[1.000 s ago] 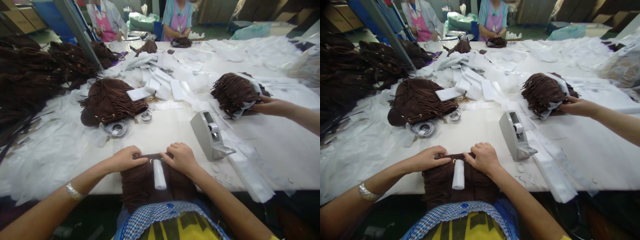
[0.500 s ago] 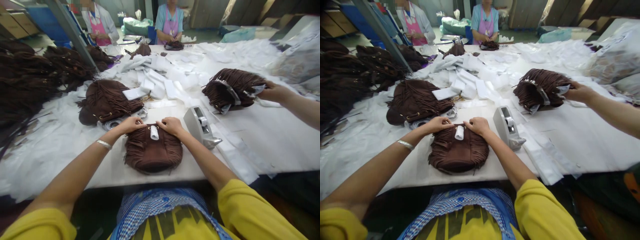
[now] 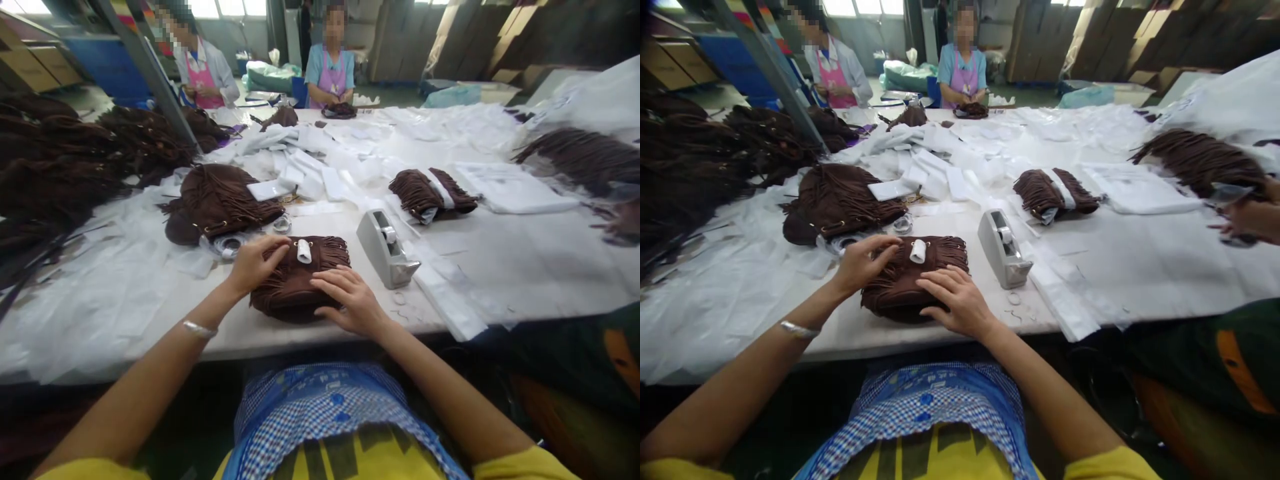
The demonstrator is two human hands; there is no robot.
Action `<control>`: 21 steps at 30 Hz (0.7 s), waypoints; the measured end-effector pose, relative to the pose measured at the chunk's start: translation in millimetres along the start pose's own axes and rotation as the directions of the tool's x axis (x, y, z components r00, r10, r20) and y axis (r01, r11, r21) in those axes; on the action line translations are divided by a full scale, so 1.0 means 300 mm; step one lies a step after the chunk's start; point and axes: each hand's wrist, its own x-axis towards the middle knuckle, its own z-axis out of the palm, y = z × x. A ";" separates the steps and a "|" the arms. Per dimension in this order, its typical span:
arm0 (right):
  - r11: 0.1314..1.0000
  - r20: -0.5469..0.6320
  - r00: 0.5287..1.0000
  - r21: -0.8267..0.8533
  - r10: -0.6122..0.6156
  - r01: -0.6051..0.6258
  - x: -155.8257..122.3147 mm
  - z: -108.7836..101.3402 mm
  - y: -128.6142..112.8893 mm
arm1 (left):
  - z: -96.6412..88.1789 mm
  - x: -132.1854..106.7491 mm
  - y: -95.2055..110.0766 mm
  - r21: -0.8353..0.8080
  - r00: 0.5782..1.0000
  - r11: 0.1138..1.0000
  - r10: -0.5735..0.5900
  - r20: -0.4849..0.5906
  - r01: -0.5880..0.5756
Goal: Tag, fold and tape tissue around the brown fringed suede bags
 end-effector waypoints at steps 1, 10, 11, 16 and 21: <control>0.999 0.016 1.000 -0.037 0.013 -0.012 -0.022 0.013 0.001 | -0.004 -0.050 0.040 -0.040 0.999 0.999 0.032 0.042 -0.030; 0.959 0.055 0.986 -0.247 0.155 -0.137 -0.217 0.001 0.202 | 0.004 -0.353 -0.039 0.252 0.972 0.958 0.079 0.222 -0.135; 0.939 0.024 0.976 -0.280 0.215 -0.200 -0.230 -0.015 0.200 | -0.006 -0.370 -0.059 0.284 0.974 0.950 0.066 0.218 -0.128; 0.909 -0.165 0.951 -0.289 0.263 -0.301 -0.189 -0.051 0.058 | -0.056 -0.415 -0.016 0.438 0.992 0.898 -0.018 0.126 -0.040; 0.977 -0.074 0.997 -0.207 0.038 -0.053 -0.065 0.010 -0.052 | -0.024 -0.333 0.131 0.292 0.983 0.938 0.176 0.054 -0.184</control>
